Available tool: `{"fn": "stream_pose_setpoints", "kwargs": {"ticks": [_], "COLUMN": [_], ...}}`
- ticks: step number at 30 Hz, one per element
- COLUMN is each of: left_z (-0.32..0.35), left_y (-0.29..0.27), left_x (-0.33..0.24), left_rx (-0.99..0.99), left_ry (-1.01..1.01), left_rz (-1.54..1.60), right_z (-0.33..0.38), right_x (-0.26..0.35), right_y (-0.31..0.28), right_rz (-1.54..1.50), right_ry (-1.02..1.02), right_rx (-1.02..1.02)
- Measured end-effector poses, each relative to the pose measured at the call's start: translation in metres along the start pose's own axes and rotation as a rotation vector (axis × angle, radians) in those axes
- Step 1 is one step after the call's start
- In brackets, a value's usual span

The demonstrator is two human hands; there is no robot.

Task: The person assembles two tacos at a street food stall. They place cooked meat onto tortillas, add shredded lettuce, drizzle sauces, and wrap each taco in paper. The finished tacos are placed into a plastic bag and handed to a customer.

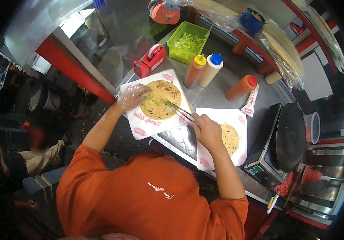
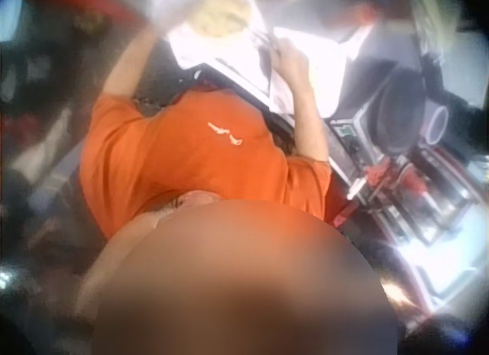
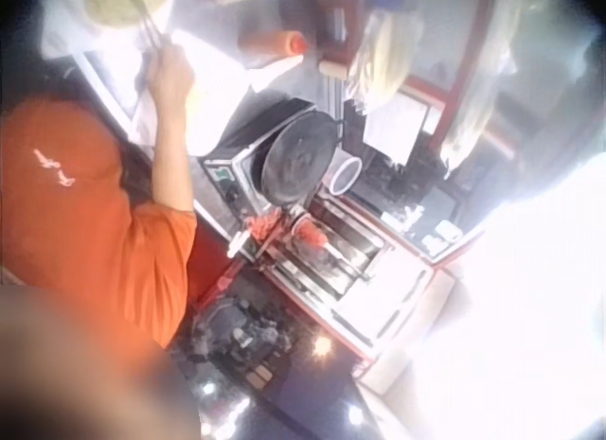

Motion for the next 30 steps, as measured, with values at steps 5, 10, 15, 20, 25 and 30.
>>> {"fn": "stream_pose_setpoints", "kwargs": {"ticks": [5,10,15,20,25,30], "left_z": [-0.016,-0.041,-0.034,-0.025,-0.028,-0.052], "left_y": [-0.006,0.008,0.005,-0.007,-0.004,-0.028], "left_x": [-0.018,-0.015,-0.010,0.012,0.030,0.005], "left_rx": [-0.082,0.171,0.301,0.237,-0.055,-0.159], "left_ry": [0.184,-0.056,-0.198,-0.296,-0.426,-0.404], "left_rz": [0.038,0.295,0.141,0.399,0.934,1.119], "right_z": [-0.001,0.012,0.017,0.010,-0.001,0.017], "right_x": [-0.001,-0.015,-0.011,-0.001,0.005,-0.019], "right_y": [-0.007,-0.015,0.000,0.026,0.042,0.056], "right_rz": [-0.040,-0.189,-0.277,-0.343,-0.419,-0.724], "right_ry": [0.013,0.178,0.177,0.275,0.204,0.423], "right_rx": [-0.015,-0.032,-0.090,-0.149,-0.241,-0.135]}}
Point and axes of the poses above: each hand's wrist, its own z-axis away from the middle knuckle, its own y-axis out of the palm, x = y × z, the point moved 5 cm from there along -z, towards the middle knuckle, and after that the axes turned 7 degrees about y, right-handed, at the moved point
